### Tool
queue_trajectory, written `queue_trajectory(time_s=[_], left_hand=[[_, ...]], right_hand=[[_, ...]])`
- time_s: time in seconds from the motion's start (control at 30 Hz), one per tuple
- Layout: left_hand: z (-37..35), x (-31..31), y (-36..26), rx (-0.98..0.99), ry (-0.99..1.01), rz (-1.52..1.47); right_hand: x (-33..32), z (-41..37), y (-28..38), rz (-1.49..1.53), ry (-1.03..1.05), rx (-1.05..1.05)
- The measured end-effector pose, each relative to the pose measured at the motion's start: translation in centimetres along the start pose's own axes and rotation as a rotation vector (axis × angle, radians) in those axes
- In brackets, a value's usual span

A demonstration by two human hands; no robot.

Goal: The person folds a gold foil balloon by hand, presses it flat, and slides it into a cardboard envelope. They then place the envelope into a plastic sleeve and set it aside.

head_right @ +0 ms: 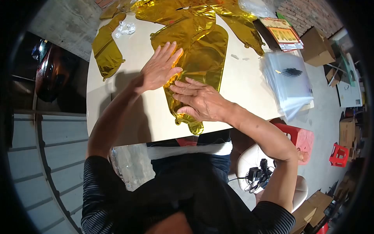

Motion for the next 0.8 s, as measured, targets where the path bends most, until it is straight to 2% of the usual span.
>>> queue_trajectory(time_s=[0.07, 0.13, 0.17, 0.2, 0.23, 0.27, 0.33, 0.37, 0.43, 0.5, 0.57, 0.6, 0.67, 0.73, 0.8], left_hand=[[0.2, -0.1, 0.5, 0.009, -0.013, 0.039], [-0.1, -0.2, 0.4, 0.011, -0.065, -0.020], [-0.1, -0.1, 0.3, 0.009, -0.068, -0.023], [0.1, -0.2, 0.3, 0.003, -0.045, -0.024], [0.1, -0.2, 0.3, -0.006, -0.024, -0.026], [0.1, -0.5, 0.2, -0.012, -0.030, -0.026], [0.1, -0.6, 0.2, -0.026, 0.029, -0.037], [0.1, -0.9, 0.2, -0.032, 0.020, -0.035], [0.0, -0.7, 0.3, -0.026, 0.056, -0.078], [0.0, -0.7, 0.3, -0.034, 0.032, -0.134], [-0.1, -0.7, 0.2, -0.037, 0.032, -0.130], [0.0, -0.5, 0.2, -0.039, 0.023, -0.130], [-0.2, -0.5, 0.3, -0.048, 0.022, -0.141], [-0.1, -0.6, 0.3, -0.057, 0.098, -0.139], [-0.1, -0.3, 0.3, -0.058, 0.076, -0.136]], right_hand=[[-2.0, 0.9, -0.3, -0.012, -0.022, -0.039], [-5.0, 1.1, -4.5, 0.429, -0.134, 0.457], [-5.5, 0.7, -8.0, 0.730, -0.361, 0.624], [-6.2, 0.0, -11.1, 1.109, -0.710, 0.775], [-9.7, 0.2, -14.5, 0.693, -0.670, 0.804], [-11.0, 0.2, -18.1, 0.648, -0.624, 0.856], [-12.4, 0.6, -21.1, 0.709, -0.663, 0.989], [-12.8, 0.9, -22.3, 0.700, -0.661, 0.982], [-12.7, 1.5, -23.5, 0.744, -0.668, 1.095], [-12.6, 2.4, -23.7, 0.728, -0.684, 1.066], [-13.2, 3.8, -23.7, 0.497, -0.484, 1.056], [-13.0, 3.8, -24.7, 0.494, -0.473, 1.053], [-13.1, 4.9, -26.5, 0.257, -0.421, 0.846], [-14.2, 7.3, -22.3, 0.241, -0.413, 0.863], [-14.3, 9.9, -18.0, 0.283, -0.396, 0.844]])
Point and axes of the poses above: each hand's wrist, its own z-axis towards the middle knuckle, its own x-axis out of the palm, y = z × x, the point moved 7 cm from there along z, towards the middle knuckle, and after that the axes turned 11 degrees about z, right-handed, at the moved point
